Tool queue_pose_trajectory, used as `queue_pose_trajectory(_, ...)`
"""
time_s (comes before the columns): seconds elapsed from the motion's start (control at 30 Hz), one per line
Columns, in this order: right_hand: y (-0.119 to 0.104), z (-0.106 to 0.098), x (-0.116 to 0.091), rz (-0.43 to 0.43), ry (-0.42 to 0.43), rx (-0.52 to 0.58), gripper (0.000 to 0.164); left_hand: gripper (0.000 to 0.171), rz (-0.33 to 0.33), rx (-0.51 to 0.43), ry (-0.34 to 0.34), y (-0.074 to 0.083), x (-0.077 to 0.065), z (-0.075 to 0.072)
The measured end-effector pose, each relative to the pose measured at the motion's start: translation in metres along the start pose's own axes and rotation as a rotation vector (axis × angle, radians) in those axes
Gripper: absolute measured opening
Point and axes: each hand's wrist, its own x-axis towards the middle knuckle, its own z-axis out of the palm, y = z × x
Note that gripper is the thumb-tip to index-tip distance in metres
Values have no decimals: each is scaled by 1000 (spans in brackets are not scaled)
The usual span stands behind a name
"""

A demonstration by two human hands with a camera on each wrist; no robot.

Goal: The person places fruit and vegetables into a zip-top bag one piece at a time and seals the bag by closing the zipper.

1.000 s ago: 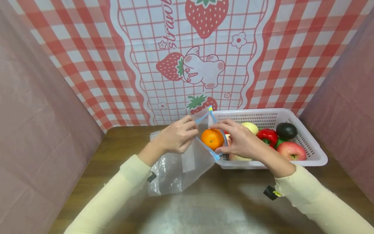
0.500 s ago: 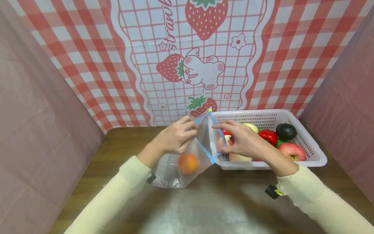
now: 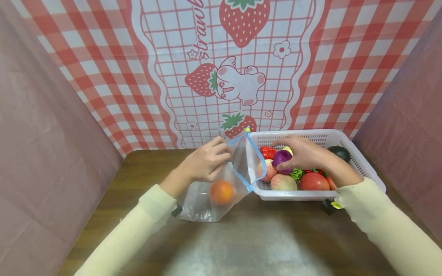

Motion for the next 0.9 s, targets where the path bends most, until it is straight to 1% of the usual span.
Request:
queue_pose_trajectory(0.07, 1, 2, 2, 29, -23, -14, 69, 15, -6, -2, -4, 0, -1, 0)
queue_pose_trajectory(0.17, 3, 5, 4, 50, -39, -37, 66, 15, -5, -3, -5, 0, -1, 0)
queue_pose_trajectory(0.4, 7, 9, 6, 52, -49, -85, 49, 15, 2, -2, 4, -1, -2, 0)
queue_pose_trajectory(0.57, 7, 10, 6, 66, -40, -91, 48, 15, 1, 2, 5, -1, -3, 1)
queue_pose_trajectory(0.7, 6, 8, 5, 61, -22, -62, 46, 15, 2, 2, 5, -1, -3, 1)
queue_pose_trajectory(0.83, 2, 1, 1, 33, 27, 9, 46, 15, 5, 3, 7, -1, -2, 1)
queue_pose_trajectory(0.9, -3, -4, -2, 26, 67, 45, 48, 15, 6, 4, 9, -2, -3, 1)
